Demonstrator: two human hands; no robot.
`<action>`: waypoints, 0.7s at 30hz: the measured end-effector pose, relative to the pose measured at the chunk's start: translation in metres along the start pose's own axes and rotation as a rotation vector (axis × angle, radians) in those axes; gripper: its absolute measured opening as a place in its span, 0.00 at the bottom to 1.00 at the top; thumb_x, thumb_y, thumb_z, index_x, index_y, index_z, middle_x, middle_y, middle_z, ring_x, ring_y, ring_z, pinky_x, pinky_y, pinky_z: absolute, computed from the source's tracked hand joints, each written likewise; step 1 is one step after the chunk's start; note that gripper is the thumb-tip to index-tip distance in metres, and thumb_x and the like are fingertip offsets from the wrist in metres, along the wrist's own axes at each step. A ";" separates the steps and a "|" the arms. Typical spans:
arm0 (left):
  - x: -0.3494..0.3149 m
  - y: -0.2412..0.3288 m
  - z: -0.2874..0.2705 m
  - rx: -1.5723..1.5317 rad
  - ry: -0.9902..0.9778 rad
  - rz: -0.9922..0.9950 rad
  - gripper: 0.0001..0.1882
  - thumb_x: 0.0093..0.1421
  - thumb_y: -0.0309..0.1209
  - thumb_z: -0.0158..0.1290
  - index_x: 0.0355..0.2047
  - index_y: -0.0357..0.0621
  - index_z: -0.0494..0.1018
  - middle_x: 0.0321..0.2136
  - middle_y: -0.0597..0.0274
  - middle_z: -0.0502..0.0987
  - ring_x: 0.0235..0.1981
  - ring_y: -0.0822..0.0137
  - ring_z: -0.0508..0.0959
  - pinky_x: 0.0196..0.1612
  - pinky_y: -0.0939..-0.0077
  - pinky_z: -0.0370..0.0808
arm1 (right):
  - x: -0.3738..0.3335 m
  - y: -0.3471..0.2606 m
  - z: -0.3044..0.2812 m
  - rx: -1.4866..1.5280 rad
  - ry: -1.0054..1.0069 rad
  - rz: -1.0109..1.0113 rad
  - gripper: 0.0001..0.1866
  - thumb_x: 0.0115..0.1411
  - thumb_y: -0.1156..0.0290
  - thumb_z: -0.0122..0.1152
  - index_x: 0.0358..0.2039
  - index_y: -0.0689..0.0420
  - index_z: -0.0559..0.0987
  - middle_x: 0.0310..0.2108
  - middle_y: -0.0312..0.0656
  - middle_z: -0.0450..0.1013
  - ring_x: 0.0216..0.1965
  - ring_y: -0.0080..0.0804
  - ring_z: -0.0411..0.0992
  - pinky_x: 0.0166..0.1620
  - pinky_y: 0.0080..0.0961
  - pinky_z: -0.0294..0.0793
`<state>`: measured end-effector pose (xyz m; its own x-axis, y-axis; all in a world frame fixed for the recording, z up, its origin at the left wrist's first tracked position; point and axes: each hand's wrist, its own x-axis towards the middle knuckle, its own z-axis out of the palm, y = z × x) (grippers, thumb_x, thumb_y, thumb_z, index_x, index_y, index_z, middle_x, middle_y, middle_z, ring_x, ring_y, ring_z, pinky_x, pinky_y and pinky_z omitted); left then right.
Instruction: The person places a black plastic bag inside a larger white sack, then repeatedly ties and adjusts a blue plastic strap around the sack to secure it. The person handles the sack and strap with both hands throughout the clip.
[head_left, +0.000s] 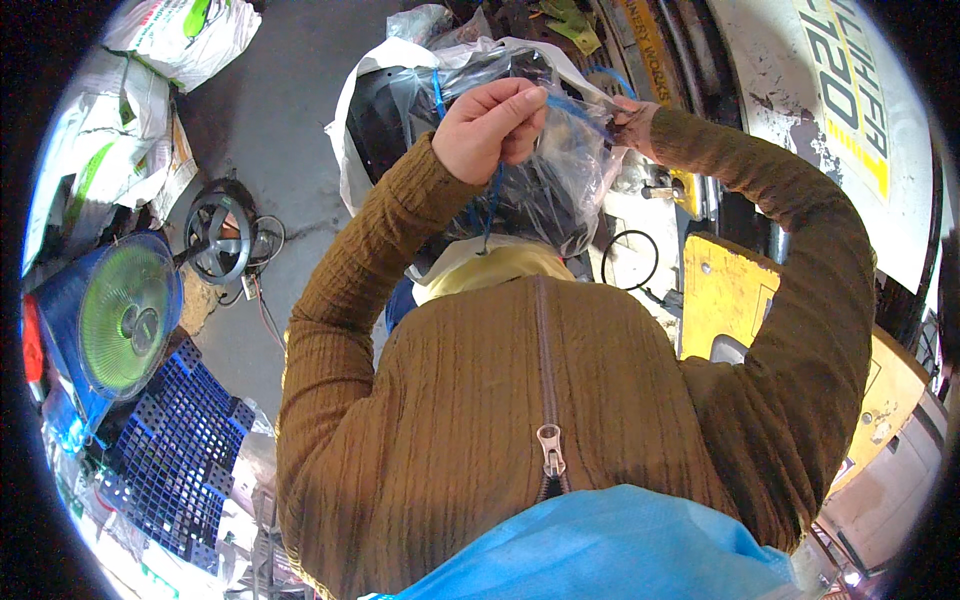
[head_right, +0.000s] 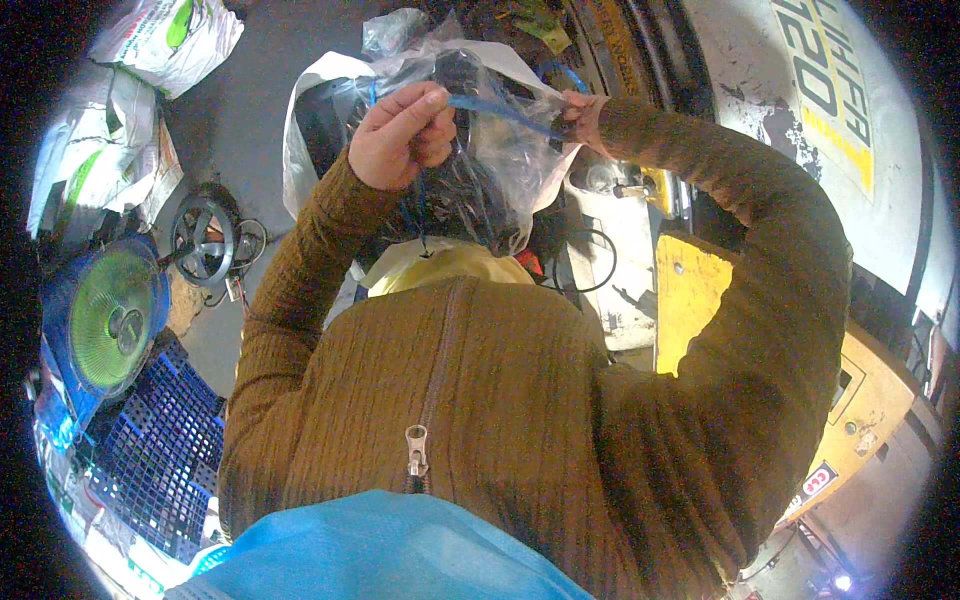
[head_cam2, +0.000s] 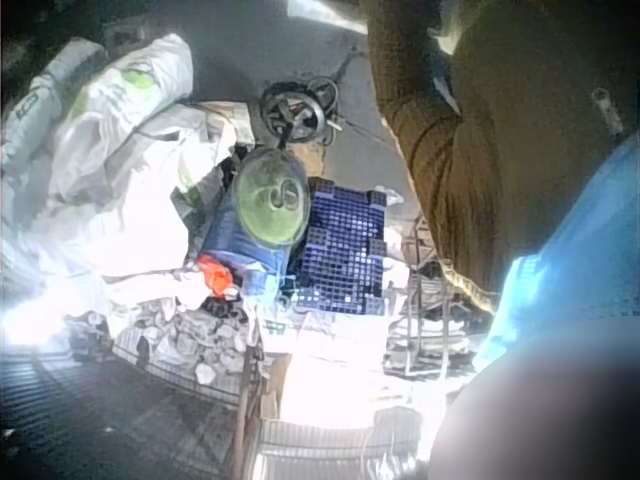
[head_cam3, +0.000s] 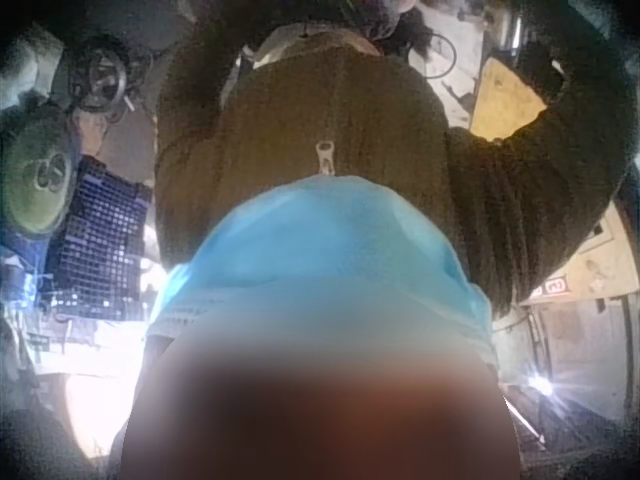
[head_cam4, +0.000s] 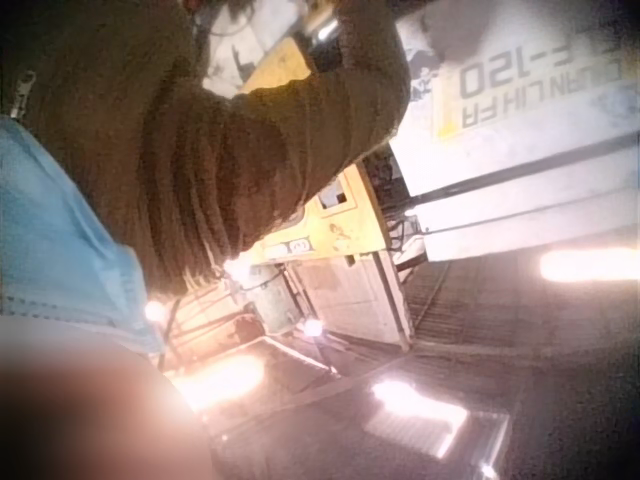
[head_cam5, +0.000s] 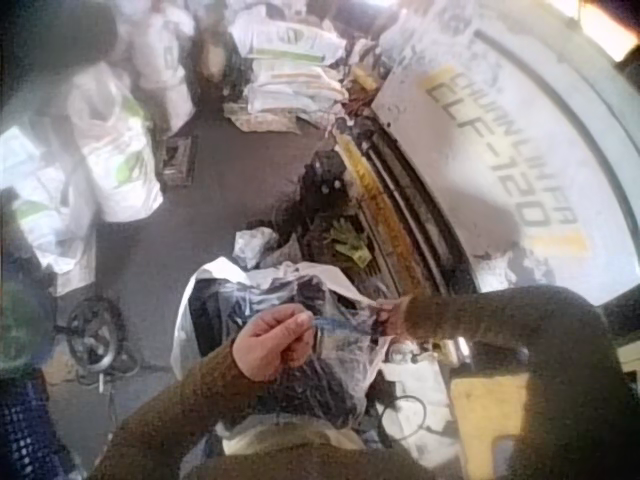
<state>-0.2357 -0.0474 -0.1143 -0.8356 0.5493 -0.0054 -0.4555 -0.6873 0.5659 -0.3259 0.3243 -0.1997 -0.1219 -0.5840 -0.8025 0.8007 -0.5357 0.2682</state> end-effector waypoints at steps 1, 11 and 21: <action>0.000 0.000 0.000 0.016 0.003 -0.016 0.12 0.62 0.35 0.43 0.24 0.43 0.64 0.15 0.72 0.58 0.13 0.79 0.55 0.16 0.84 0.51 | 0.002 0.004 -0.003 -0.459 -0.011 -0.133 0.13 0.59 0.65 0.49 0.44 0.52 0.69 0.28 0.37 0.70 0.33 0.34 0.69 0.36 0.34 0.69; 0.031 -0.017 0.001 0.123 0.170 -0.156 0.13 0.61 0.36 0.46 0.22 0.42 0.67 0.11 0.73 0.59 0.09 0.80 0.55 0.13 0.83 0.52 | 0.009 -0.008 -0.010 -1.086 -0.321 -0.391 0.07 0.57 0.69 0.49 0.36 0.51 0.72 0.27 0.40 0.69 0.30 0.38 0.69 0.34 0.35 0.67; 0.046 -0.030 0.016 0.404 0.407 -0.246 0.13 0.60 0.36 0.46 0.22 0.42 0.65 0.12 0.72 0.59 0.10 0.79 0.55 0.12 0.83 0.52 | -0.013 0.034 0.005 -1.716 -0.463 -1.111 0.16 0.45 0.74 0.53 0.38 0.48 0.74 0.47 0.38 0.67 0.48 0.38 0.65 0.51 0.41 0.62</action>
<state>-0.2555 0.0058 -0.1187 -0.8073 0.3885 -0.4441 -0.5638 -0.2858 0.7748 -0.3003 0.3106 -0.1773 -0.7056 -0.7086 -0.0063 -0.1192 0.1275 -0.9846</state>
